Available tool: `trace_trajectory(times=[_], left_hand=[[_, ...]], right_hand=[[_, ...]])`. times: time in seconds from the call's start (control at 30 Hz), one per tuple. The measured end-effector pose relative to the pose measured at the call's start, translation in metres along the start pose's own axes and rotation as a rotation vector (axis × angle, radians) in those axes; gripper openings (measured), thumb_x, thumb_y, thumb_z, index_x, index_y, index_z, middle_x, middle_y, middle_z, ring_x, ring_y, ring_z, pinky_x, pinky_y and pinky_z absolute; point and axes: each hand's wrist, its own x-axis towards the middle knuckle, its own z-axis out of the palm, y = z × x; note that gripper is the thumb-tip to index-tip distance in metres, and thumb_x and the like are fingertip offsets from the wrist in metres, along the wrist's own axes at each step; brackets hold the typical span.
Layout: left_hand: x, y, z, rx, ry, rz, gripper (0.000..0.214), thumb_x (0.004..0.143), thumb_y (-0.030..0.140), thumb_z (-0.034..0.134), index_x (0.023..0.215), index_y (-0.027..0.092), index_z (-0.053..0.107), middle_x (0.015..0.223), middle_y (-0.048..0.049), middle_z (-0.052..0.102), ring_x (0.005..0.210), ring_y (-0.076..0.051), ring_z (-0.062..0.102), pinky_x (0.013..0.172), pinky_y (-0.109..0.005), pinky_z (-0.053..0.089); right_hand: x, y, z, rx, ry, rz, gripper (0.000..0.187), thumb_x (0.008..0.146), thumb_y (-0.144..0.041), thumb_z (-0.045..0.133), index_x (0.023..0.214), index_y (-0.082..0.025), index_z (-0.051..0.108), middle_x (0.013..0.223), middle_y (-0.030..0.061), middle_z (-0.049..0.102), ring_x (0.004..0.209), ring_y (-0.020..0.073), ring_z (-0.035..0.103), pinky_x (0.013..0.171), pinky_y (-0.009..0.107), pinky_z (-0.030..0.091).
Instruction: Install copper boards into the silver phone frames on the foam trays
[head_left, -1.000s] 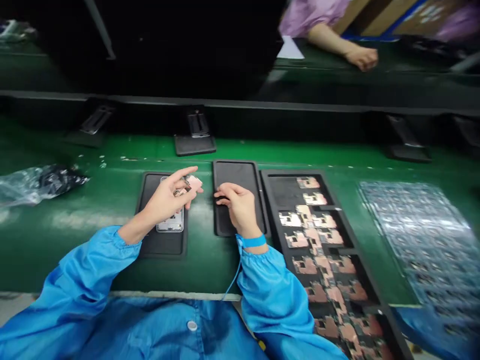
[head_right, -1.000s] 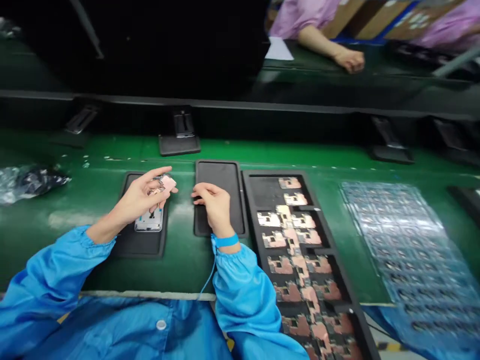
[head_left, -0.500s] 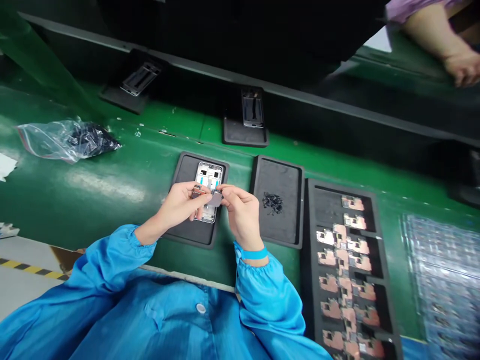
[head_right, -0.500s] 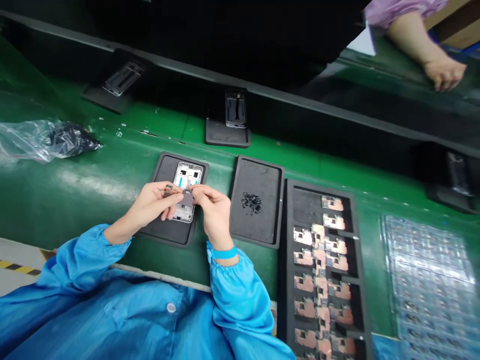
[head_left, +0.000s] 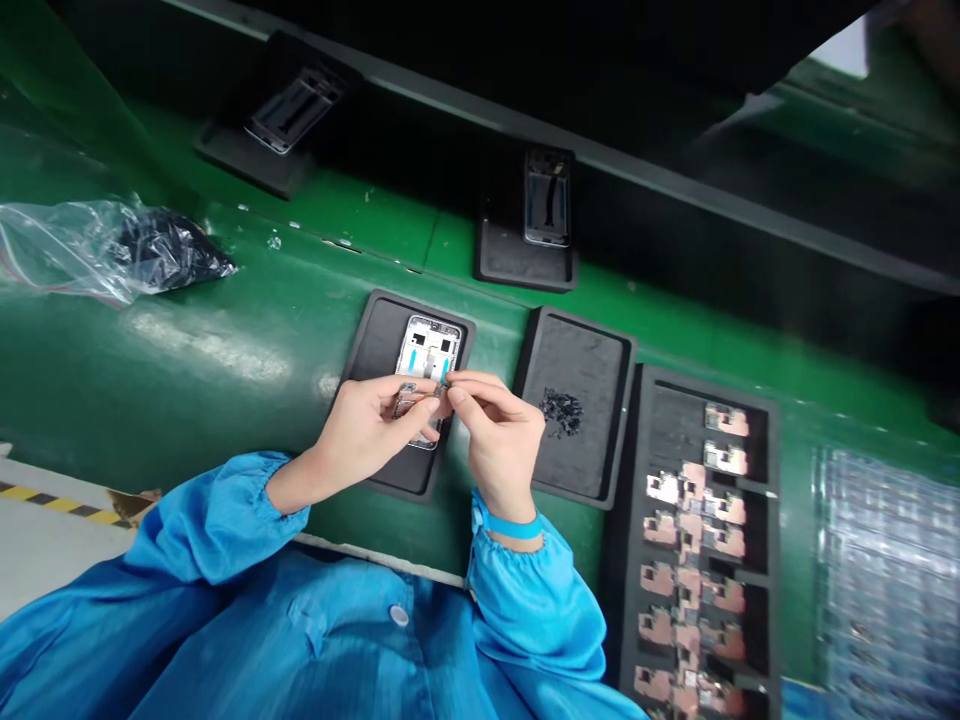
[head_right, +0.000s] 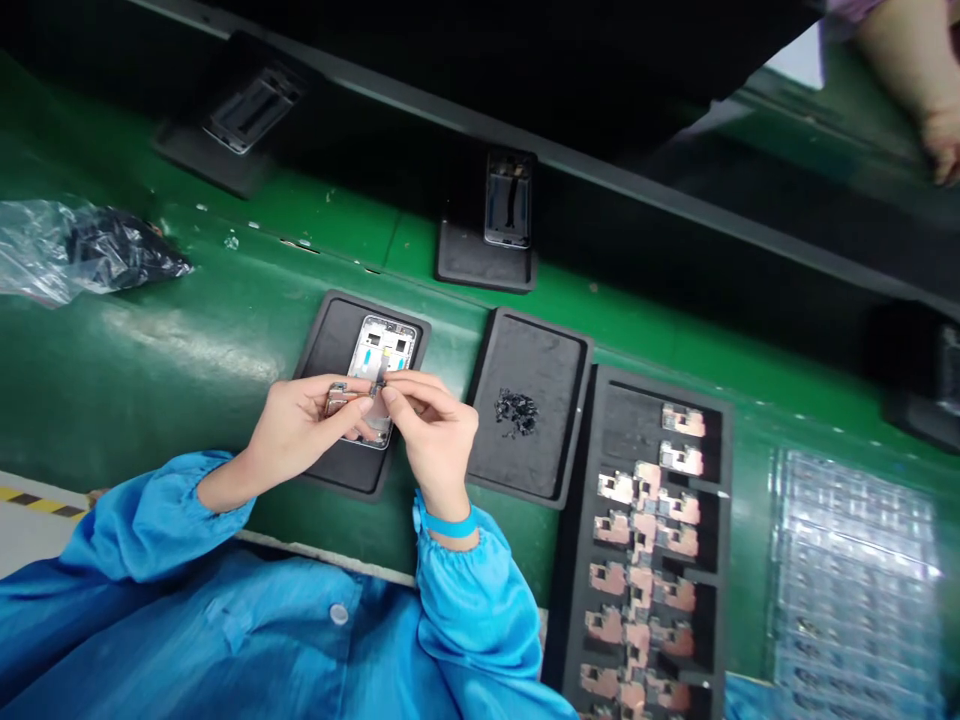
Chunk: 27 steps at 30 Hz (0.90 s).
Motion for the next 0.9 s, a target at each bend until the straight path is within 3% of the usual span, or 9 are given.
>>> trace_trajectory(times=[0.23, 0.53, 0.9], left_hand=[[-0.0049, -0.0014, -0.0003, 0.157, 0.045, 0.148, 0.023, 0.094, 0.03, 0.073, 0.111, 0.017, 0.079, 0.088, -0.0026, 0.084, 0.073, -0.02, 0.082, 0.072, -0.025, 0.069], [-0.0068, -0.0022, -0.0007, 0.391, 0.128, 0.467, 0.02, 0.094, 0.018, 0.072, 0.112, 0.02, 0.081, 0.1, -0.0015, 0.084, 0.078, -0.017, 0.082, 0.075, -0.021, 0.068], [-0.0046, -0.0096, 0.0015, 0.48, 0.215, 0.774, 0.022, 0.093, 0.009, 0.072, 0.111, 0.019, 0.08, 0.107, -0.0024, 0.083, 0.087, -0.016, 0.082, 0.086, -0.019, 0.067]], right_hand=[[-0.0035, -0.0068, 0.0013, -0.11, 0.033, -0.115, 0.003, 0.083, -0.026, 0.082, 0.081, -0.027, 0.082, 0.089, 0.0042, 0.081, 0.087, 0.0223, 0.076, 0.081, 0.041, 0.063], [-0.0065, -0.0087, 0.0045, -0.127, 0.067, -0.212, 0.006, 0.085, -0.022, 0.08, 0.084, -0.028, 0.081, 0.089, 0.0035, 0.081, 0.086, 0.0217, 0.077, 0.08, 0.041, 0.063], [-0.0099, -0.0042, 0.0034, -0.113, 0.065, -0.334, 0.013, 0.087, -0.015, 0.079, 0.09, -0.028, 0.081, 0.093, 0.003, 0.081, 0.089, 0.0209, 0.078, 0.08, 0.04, 0.065]])
